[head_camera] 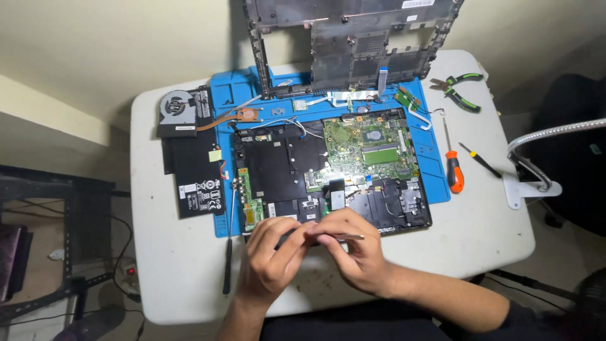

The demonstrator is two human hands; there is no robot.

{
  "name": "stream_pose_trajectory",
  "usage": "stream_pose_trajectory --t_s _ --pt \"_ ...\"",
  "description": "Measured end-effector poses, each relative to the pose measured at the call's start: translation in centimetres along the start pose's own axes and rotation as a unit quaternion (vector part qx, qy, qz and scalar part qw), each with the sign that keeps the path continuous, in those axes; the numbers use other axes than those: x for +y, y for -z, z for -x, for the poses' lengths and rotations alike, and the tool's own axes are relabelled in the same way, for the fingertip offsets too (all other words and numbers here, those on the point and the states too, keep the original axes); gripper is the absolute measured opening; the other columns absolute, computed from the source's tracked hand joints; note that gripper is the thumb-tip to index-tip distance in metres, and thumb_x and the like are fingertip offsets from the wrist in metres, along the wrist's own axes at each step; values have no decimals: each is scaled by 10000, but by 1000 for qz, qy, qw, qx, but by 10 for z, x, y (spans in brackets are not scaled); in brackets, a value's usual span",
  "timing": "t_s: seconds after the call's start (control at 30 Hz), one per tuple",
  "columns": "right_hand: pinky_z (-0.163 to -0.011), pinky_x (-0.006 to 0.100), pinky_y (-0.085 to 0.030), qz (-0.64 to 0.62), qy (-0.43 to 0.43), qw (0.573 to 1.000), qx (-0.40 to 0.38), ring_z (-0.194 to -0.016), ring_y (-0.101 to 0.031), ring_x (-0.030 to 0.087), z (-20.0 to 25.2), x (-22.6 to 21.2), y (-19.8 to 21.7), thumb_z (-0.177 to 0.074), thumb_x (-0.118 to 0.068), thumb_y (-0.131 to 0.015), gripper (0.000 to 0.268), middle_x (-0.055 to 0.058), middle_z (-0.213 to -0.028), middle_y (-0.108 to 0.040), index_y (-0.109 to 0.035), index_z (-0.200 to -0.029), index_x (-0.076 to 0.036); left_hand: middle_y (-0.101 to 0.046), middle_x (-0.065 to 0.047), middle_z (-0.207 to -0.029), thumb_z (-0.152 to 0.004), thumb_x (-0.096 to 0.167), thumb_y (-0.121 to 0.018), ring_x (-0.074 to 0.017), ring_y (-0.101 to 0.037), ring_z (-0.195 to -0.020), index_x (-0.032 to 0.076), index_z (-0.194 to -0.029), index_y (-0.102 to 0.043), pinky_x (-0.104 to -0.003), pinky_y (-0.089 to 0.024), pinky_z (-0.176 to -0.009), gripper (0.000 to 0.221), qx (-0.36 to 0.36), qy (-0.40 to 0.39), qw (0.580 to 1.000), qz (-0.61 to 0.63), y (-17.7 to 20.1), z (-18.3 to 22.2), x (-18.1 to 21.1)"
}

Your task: Cleaning a laptop motherboard with a toothbrush and manipulating internal components with tweezers.

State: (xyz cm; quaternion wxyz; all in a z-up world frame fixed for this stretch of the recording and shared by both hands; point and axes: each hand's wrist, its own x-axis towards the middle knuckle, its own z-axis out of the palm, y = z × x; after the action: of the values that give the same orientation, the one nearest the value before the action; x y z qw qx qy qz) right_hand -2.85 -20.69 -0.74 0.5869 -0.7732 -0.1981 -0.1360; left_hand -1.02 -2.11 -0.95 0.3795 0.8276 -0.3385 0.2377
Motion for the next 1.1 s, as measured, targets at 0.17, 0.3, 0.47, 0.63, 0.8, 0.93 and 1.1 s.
stream_pose_trajectory --t_s 0.17,0.3,0.47,0.63,0.8,0.93,1.1 --pt "-903 357 -658 -17 99 992 78 -955 -744 299 -11 12 44 -922 65 -667 196 170 -1051 -719 -644 -1112 26 -668 -108 -972 -959 283 -707 -282 -646 -883 7 -1053 -715 -398 -574 -833 292 41 18 999 -24 10 2 -5" --pt "-901 313 -670 26 18 968 250 -986 -707 258 -44 44 84 -907 203 -747 327 191 -1023 -647 -542 -1064 3 -686 -93 -923 -956 245 -694 -246 -644 -835 25 -969 -713 -344 -580 -785 222 81 51 995 -11 -2 23 -23" --pt "-899 238 -660 -50 -188 922 335 -924 -718 163 -81 110 125 -976 14 -730 190 112 -1010 -653 -567 -1010 -80 -697 -92 -879 -964 222 -683 -252 -646 -809 12 -936 -708 -345 -581 -753 213 85 43 995 22 -20 29 -25" --pt "-959 274 -687 -177 -300 878 328 -919 -745 147 -100 160 139 -975 -2 -708 203 67 -889 -687 -544 -1014 -115 -700 -85 -875 -967 212 -691 -246 -643 -805 17 -941 -707 -339 -565 -748 198 78 37 996 19 -26 31 -29" --pt "-954 309 -690 -134 -300 920 212 -912 -718 160 -117 165 114 -945 13 -727 188 94 -914 -677 -567 -965 -82 -709 -77 -864 -966 221 -692 -245 -640 -789 24 -932 -716 -342 -556 -735 202 87 46 995 21 -32 34 -32" --pt "-920 292 -690 -131 -284 931 190 -903 -747 179 -128 176 97 -954 -19 -736 191 92 -907 -669 -564 -963 -101 -713 -74 -877 -968 236 -693 -234 -648 -809 30 -941 -716 -333 -554 -747 208 82 47 995 11 -33 37 -35" --pt "-906 286 -697 -52 -313 933 173 -903 -780 179 -139 172 89 -960 -41 -738 192 93 -971 -707 -553 -953 -91 -708 -94 -899 -967 210 -701 -243 -644 -812 9 -955 -707 -347 -544 -750 202 74 50 996 31 -30 34 -34"
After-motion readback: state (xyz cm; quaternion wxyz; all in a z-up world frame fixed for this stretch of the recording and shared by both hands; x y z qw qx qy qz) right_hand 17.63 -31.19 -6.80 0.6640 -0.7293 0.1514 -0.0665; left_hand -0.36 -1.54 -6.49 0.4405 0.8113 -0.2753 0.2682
